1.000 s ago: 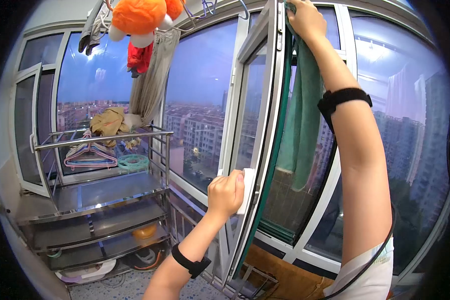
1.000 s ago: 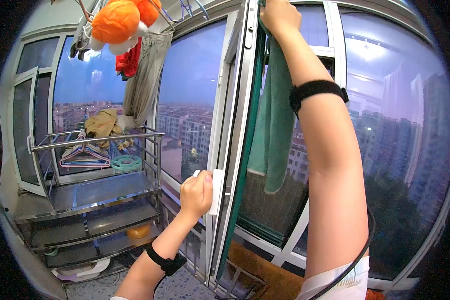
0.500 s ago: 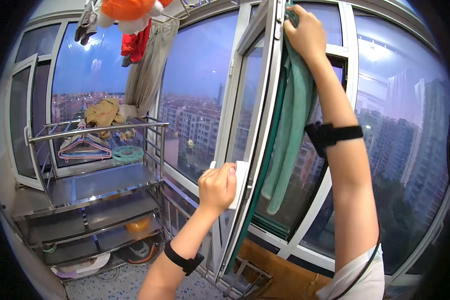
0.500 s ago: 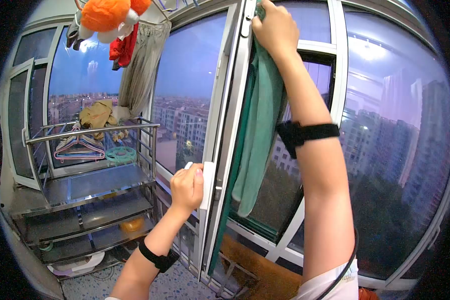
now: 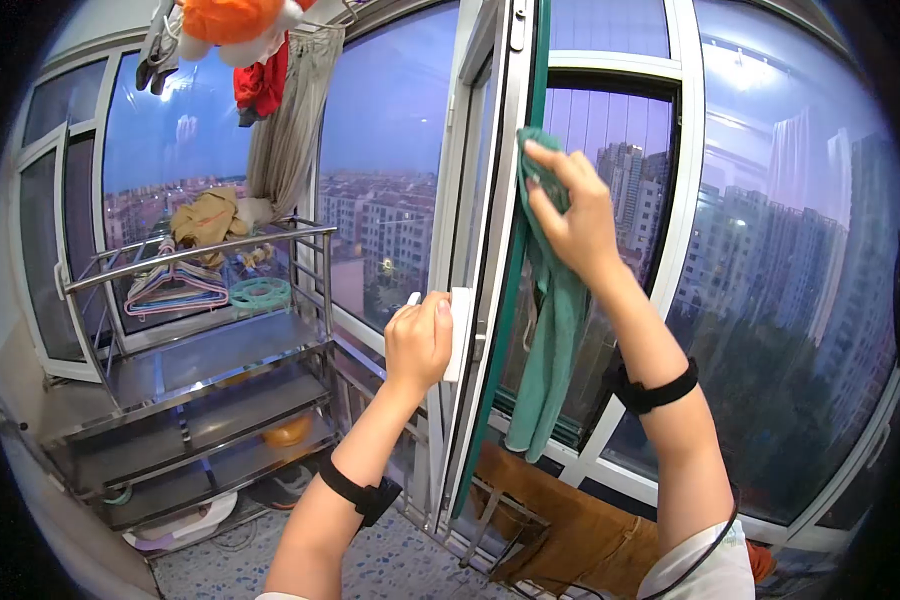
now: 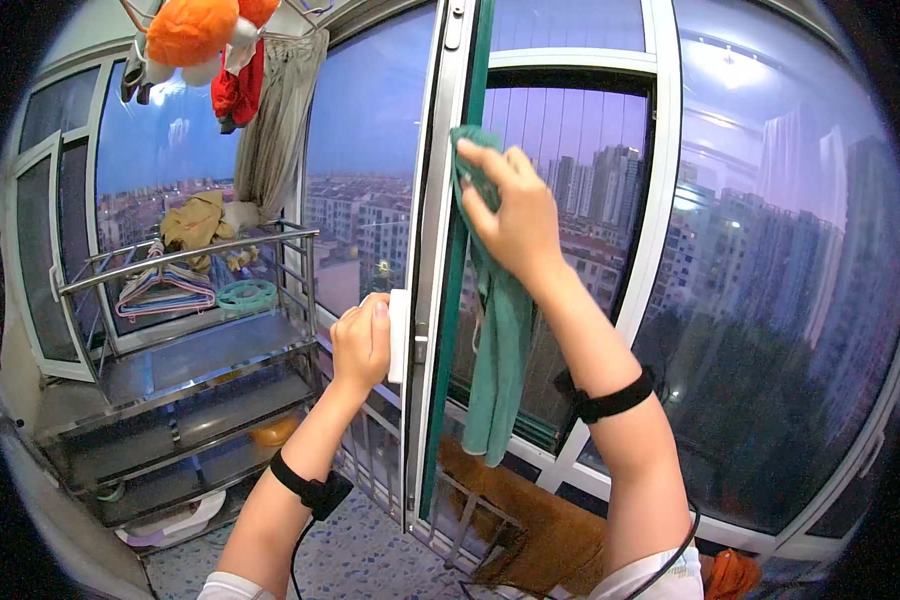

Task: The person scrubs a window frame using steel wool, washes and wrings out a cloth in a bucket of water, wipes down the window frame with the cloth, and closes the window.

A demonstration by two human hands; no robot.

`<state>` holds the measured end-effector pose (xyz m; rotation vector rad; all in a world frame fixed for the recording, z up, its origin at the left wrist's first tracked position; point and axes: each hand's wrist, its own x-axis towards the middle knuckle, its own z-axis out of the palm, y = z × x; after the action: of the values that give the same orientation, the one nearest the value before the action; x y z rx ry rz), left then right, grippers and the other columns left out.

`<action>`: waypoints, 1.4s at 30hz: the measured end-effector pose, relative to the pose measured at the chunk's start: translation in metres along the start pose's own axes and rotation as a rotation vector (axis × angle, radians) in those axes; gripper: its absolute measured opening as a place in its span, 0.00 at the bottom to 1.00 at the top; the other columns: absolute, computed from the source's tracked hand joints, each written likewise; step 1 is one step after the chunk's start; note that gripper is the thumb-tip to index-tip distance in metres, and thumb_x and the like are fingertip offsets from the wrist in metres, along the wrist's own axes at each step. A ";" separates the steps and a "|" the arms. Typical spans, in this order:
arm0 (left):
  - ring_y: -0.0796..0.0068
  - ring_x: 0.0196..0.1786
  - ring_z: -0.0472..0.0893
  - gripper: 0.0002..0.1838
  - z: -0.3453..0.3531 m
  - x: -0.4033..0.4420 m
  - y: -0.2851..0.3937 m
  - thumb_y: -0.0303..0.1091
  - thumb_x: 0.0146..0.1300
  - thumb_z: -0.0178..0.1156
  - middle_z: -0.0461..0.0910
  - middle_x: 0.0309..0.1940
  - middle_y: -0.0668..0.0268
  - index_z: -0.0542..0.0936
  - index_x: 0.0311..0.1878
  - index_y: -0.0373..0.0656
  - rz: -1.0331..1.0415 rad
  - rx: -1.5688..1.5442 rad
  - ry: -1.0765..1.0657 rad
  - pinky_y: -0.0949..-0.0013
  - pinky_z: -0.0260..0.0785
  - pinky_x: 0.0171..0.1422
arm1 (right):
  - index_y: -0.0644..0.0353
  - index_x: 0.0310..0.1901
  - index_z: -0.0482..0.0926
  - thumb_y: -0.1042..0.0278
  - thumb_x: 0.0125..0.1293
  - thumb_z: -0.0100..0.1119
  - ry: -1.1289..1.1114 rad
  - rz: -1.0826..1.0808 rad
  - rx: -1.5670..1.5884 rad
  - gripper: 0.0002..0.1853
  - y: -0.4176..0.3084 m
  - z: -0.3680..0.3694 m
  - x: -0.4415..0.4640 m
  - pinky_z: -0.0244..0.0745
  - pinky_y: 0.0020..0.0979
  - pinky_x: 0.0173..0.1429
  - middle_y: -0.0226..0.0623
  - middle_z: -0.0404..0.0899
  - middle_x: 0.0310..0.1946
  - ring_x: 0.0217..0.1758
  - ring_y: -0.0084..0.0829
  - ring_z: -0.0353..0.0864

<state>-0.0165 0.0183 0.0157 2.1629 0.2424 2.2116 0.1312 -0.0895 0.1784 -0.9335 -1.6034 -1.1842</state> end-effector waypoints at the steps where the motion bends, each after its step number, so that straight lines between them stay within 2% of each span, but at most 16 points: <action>1: 0.51 0.26 0.78 0.12 0.000 0.000 0.001 0.31 0.68 0.45 0.76 0.19 0.53 0.77 0.36 0.38 -0.001 0.002 -0.002 0.54 0.69 0.37 | 0.49 0.54 0.78 0.70 0.57 0.59 -0.024 0.023 0.019 0.20 -0.004 0.000 -0.010 0.73 0.39 0.38 0.42 0.71 0.32 0.34 0.45 0.77; 7: 0.49 0.27 0.78 0.12 -0.003 0.001 0.004 0.32 0.69 0.44 0.76 0.20 0.52 0.76 0.36 0.38 -0.013 0.045 -0.042 0.53 0.68 0.37 | 0.47 0.54 0.78 0.68 0.57 0.61 -0.179 0.083 0.016 0.20 -0.020 -0.017 -0.045 0.74 0.39 0.34 0.40 0.71 0.32 0.30 0.44 0.78; 9: 0.49 0.27 0.78 0.12 -0.003 0.002 0.004 0.32 0.69 0.44 0.76 0.20 0.51 0.76 0.36 0.38 -0.012 0.047 -0.046 0.53 0.68 0.37 | 0.45 0.52 0.79 0.67 0.59 0.60 -0.210 0.021 -0.142 0.18 -0.021 -0.028 -0.027 0.75 0.39 0.34 0.39 0.72 0.33 0.31 0.44 0.79; 12: 0.49 0.28 0.78 0.12 -0.002 0.001 0.005 0.32 0.69 0.44 0.76 0.20 0.51 0.75 0.36 0.38 -0.018 0.048 -0.058 0.52 0.68 0.38 | 0.43 0.50 0.80 0.66 0.60 0.59 0.056 -0.014 -0.179 0.15 -0.015 -0.036 0.026 0.76 0.42 0.36 0.38 0.75 0.34 0.34 0.45 0.80; 14: 0.48 0.28 0.78 0.12 -0.002 0.001 0.004 0.32 0.69 0.44 0.76 0.21 0.51 0.76 0.36 0.38 -0.024 0.051 -0.064 0.52 0.68 0.38 | 0.43 0.50 0.80 0.66 0.60 0.59 0.164 -0.130 -0.213 0.15 -0.009 -0.037 0.065 0.76 0.44 0.36 0.38 0.75 0.36 0.35 0.46 0.81; 18: 0.48 0.30 0.79 0.12 -0.004 0.001 0.005 0.32 0.69 0.44 0.77 0.22 0.50 0.76 0.37 0.38 -0.031 0.051 -0.092 0.51 0.69 0.40 | 0.43 0.48 0.79 0.67 0.60 0.56 0.129 -0.146 -0.431 0.14 -0.005 -0.030 0.112 0.78 0.44 0.35 0.38 0.75 0.37 0.33 0.48 0.81; 21: 0.48 0.30 0.79 0.12 -0.003 0.001 0.003 0.33 0.70 0.44 0.77 0.22 0.49 0.76 0.38 0.38 -0.025 0.042 -0.074 0.51 0.69 0.40 | 0.45 0.46 0.76 0.73 0.60 0.52 0.091 -0.311 -0.677 0.14 0.006 -0.012 0.119 0.78 0.41 0.30 0.38 0.75 0.35 0.30 0.43 0.83; 26: 0.48 0.30 0.79 0.12 -0.004 0.000 -0.001 0.34 0.70 0.45 0.77 0.23 0.50 0.76 0.38 0.39 -0.017 0.011 -0.064 0.52 0.69 0.40 | 0.42 0.51 0.75 0.73 0.59 0.52 0.034 -0.373 -0.735 0.18 0.018 -0.014 0.121 0.79 0.40 0.30 0.37 0.75 0.36 0.31 0.41 0.84; 28: 0.49 0.30 0.79 0.12 -0.004 -0.001 0.000 0.34 0.70 0.45 0.77 0.23 0.50 0.76 0.38 0.39 -0.015 -0.005 -0.064 0.52 0.69 0.40 | 0.41 0.53 0.75 0.73 0.59 0.52 0.075 -0.425 -0.815 0.20 0.026 -0.015 0.132 0.79 0.40 0.31 0.36 0.75 0.36 0.32 0.40 0.84; 33: 0.49 0.30 0.79 0.12 -0.002 -0.001 -0.001 0.34 0.70 0.46 0.78 0.23 0.51 0.77 0.38 0.39 0.014 -0.012 -0.041 0.53 0.69 0.39 | 0.40 0.53 0.75 0.72 0.60 0.53 0.039 -0.453 -0.798 0.19 0.038 -0.022 0.138 0.80 0.39 0.32 0.35 0.75 0.40 0.35 0.38 0.85; 35: 0.47 0.34 0.79 0.13 -0.003 -0.001 -0.003 0.33 0.71 0.43 0.79 0.29 0.51 0.76 0.39 0.36 0.012 -0.050 -0.084 0.52 0.69 0.39 | 0.40 0.53 0.76 0.71 0.60 0.53 0.016 -0.587 -0.881 0.19 0.045 -0.029 0.143 0.81 0.38 0.32 0.34 0.74 0.44 0.35 0.37 0.85; 36: 0.47 0.34 0.79 0.13 -0.003 -0.001 -0.004 0.33 0.71 0.43 0.79 0.29 0.51 0.76 0.39 0.36 0.017 -0.051 -0.081 0.52 0.69 0.39 | 0.40 0.53 0.76 0.71 0.60 0.53 0.020 -0.588 -0.884 0.19 0.054 -0.036 0.151 0.81 0.38 0.32 0.34 0.74 0.44 0.35 0.37 0.85; 38: 0.50 0.29 0.79 0.11 -0.001 -0.001 -0.007 0.33 0.69 0.46 0.77 0.22 0.51 0.76 0.39 0.39 0.056 0.001 -0.064 0.53 0.70 0.38 | 0.40 0.53 0.76 0.71 0.60 0.53 -0.153 -0.696 -1.214 0.19 0.081 -0.063 0.170 0.81 0.36 0.33 0.35 0.73 0.45 0.36 0.37 0.85; 40: 0.51 0.27 0.79 0.11 -0.001 0.000 -0.013 0.33 0.69 0.46 0.77 0.21 0.52 0.76 0.39 0.39 0.075 0.015 -0.075 0.53 0.70 0.37 | 0.41 0.53 0.75 0.72 0.61 0.53 -0.321 -0.689 -1.276 0.19 0.111 -0.105 0.182 0.82 0.35 0.32 0.35 0.74 0.44 0.35 0.38 0.85; 42: 0.51 0.26 0.79 0.10 -0.001 0.002 -0.018 0.33 0.68 0.46 0.76 0.19 0.52 0.76 0.39 0.39 0.075 0.024 -0.081 0.53 0.71 0.36 | 0.41 0.54 0.74 0.73 0.61 0.53 -0.142 -0.602 -1.239 0.20 0.111 -0.131 0.182 0.82 0.37 0.33 0.35 0.74 0.44 0.36 0.39 0.85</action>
<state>-0.0191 0.0360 0.0155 2.3047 0.1887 2.1638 0.2088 -0.1776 0.3996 -1.2942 -1.1645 -2.7171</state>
